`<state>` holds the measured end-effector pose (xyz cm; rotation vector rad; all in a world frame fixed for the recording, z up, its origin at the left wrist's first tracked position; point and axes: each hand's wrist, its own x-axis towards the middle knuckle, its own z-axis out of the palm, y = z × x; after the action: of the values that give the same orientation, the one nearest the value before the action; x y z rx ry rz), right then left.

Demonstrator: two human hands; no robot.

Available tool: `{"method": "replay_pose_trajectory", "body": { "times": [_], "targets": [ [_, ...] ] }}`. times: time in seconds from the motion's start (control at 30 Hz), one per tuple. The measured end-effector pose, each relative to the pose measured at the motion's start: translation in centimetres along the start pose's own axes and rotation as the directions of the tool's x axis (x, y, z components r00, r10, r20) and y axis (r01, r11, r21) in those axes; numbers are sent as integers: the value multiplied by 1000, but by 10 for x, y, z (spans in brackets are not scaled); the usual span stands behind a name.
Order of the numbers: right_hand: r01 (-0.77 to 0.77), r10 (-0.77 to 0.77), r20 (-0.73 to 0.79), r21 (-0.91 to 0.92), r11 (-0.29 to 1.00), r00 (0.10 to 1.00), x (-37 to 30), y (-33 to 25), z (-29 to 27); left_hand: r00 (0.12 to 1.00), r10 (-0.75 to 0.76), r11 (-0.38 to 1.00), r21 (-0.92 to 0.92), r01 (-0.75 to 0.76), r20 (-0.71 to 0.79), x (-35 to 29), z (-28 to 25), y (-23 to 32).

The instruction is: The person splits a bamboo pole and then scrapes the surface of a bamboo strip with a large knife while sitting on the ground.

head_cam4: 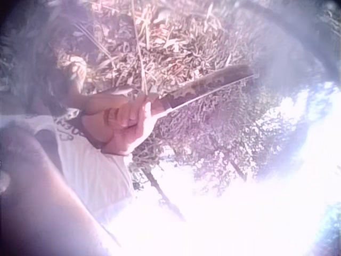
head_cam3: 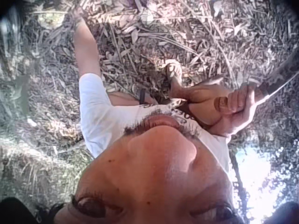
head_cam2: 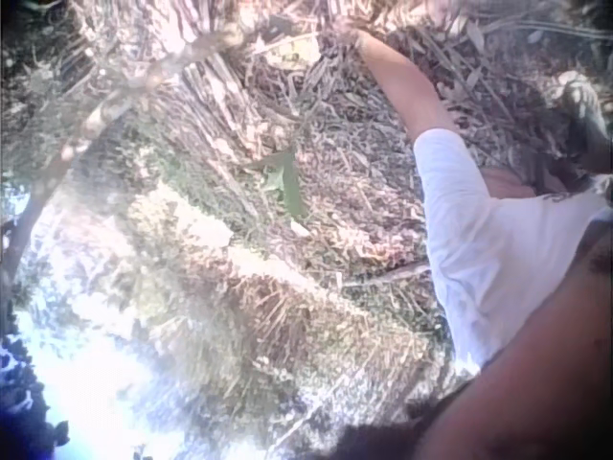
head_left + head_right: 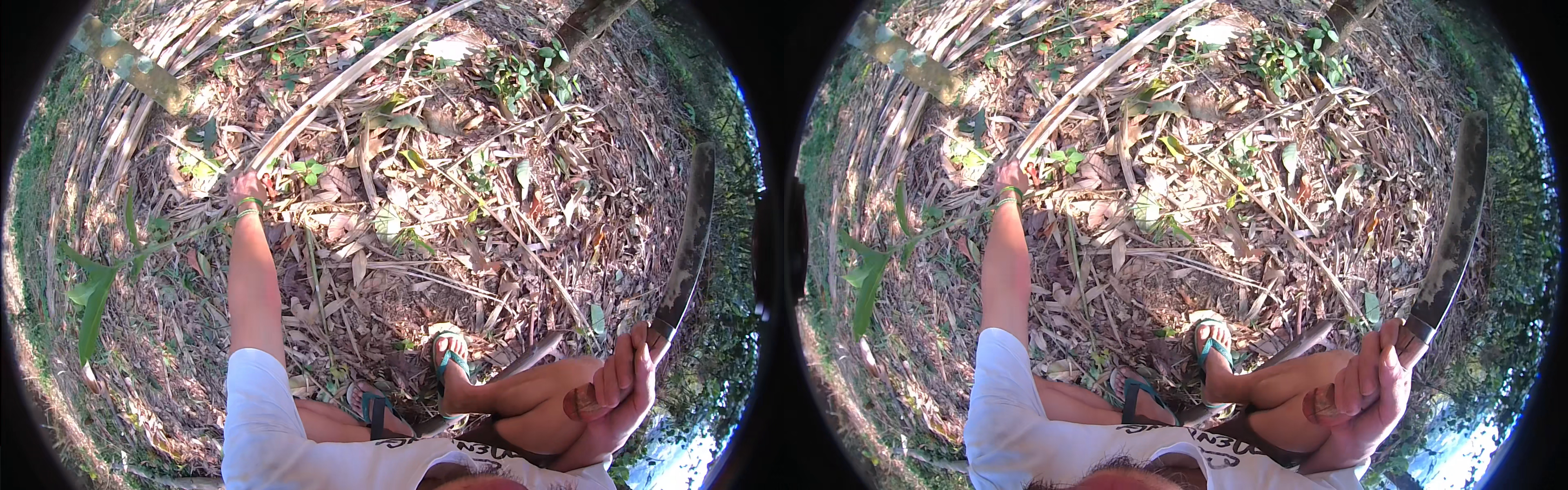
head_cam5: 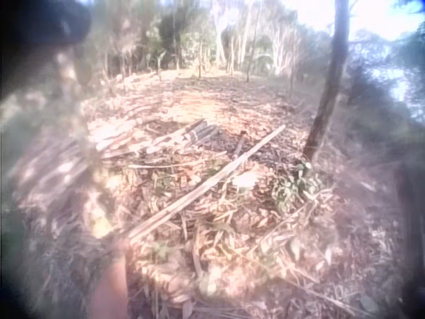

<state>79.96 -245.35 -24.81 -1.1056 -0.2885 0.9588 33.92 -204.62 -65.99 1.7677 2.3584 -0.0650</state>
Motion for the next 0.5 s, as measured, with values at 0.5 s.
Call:
{"method": "replay_pose_trajectory", "body": {
  "times": [0.5],
  "targets": [
    [-208,290,220,-334,919,931,21,35,49,781,502,862,151,-483,-371,-78,-252,56]
  ]
}}
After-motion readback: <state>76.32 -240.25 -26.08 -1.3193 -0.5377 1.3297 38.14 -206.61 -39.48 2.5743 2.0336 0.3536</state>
